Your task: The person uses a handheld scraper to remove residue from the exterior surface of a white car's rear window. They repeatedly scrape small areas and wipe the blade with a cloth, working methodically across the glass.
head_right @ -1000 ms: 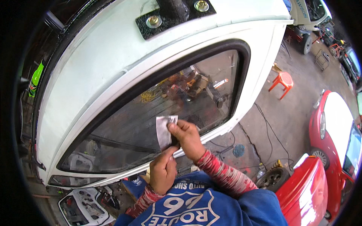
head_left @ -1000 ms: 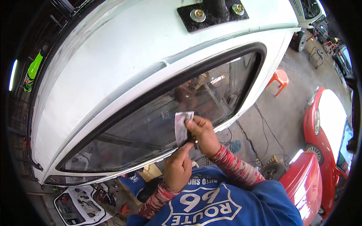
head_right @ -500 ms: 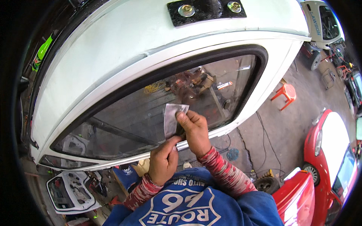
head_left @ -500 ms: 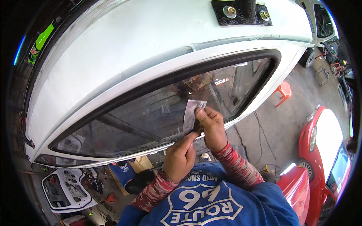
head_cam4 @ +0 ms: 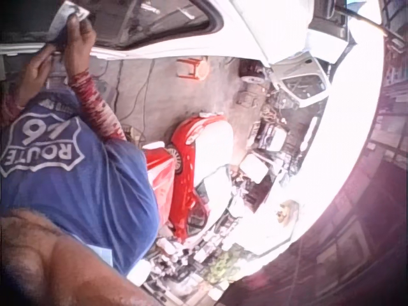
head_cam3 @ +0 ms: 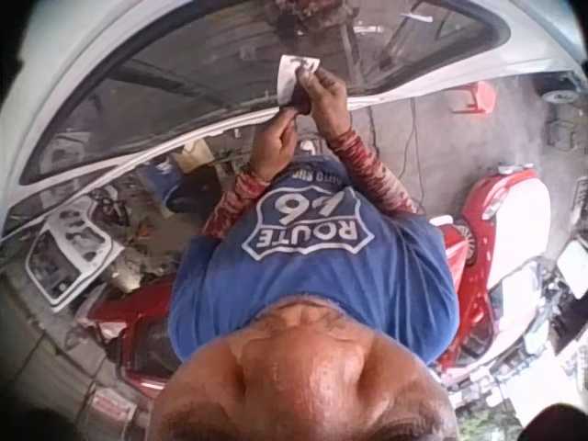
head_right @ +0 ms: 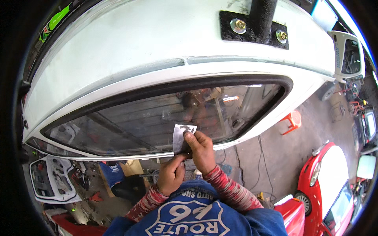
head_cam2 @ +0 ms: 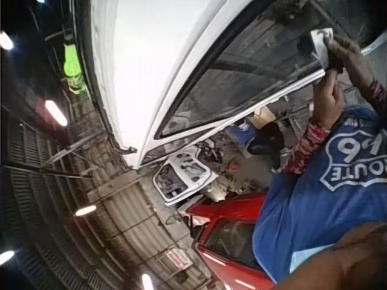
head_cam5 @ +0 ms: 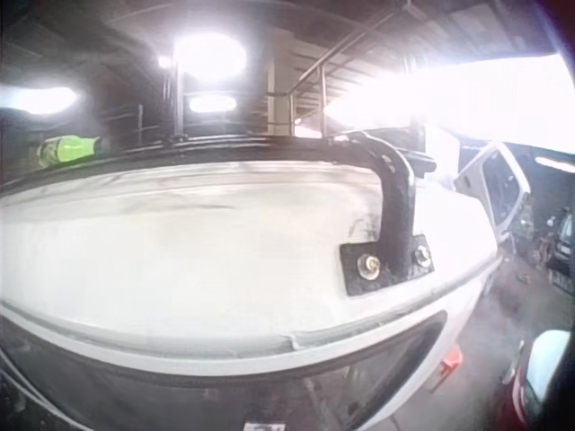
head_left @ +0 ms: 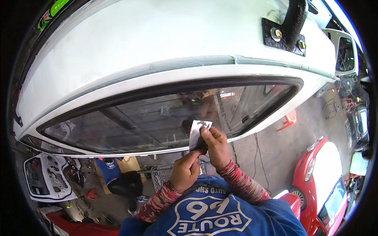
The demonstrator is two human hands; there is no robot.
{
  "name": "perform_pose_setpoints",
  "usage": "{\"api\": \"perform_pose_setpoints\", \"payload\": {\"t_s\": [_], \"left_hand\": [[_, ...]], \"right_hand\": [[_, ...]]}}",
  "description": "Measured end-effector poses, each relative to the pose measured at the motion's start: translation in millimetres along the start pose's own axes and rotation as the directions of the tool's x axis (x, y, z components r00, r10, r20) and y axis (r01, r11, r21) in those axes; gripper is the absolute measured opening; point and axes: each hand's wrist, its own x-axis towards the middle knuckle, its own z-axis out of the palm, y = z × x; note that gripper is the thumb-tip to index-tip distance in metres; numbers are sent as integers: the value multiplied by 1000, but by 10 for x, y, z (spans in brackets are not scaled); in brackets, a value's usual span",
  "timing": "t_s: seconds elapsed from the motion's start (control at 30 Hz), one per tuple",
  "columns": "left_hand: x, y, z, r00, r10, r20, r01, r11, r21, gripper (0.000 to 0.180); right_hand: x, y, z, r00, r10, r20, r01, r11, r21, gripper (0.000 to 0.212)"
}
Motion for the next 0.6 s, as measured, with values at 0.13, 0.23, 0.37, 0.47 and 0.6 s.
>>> {"api": "perform_pose_setpoints", "payload": {"t_s": [0.13, 0.23, 0.37, 0.47, 0.6], "left_hand": [[10, -47, 90, 996, -86, 23, 87, 996, -34, 37], [36, -62, 136, 995, -96, 25, 99, 989, -113, 36], [68, -63, 167, 997, -79, 23, 81, 994, -75, 38], [67, -50, 182, 997, -71, 22, 72, 994, -79, 36], [43, -51, 218, 992, -126, 21, 127, 988, -89, 32]], "right_hand": [[14, -66, -43, 975, -224, 13, 222, 970, 99, 24], [16, -100, -79, 982, -176, 71, 174, 984, 30, 23], [28, -130, -124, 992, -118, 53, 119, 993, -18, 25], [31, -190, -173, 968, -251, 28, 251, 968, 10, 26], [38, -237, -177, 975, -211, 73, 215, 975, -51, 24]]}}
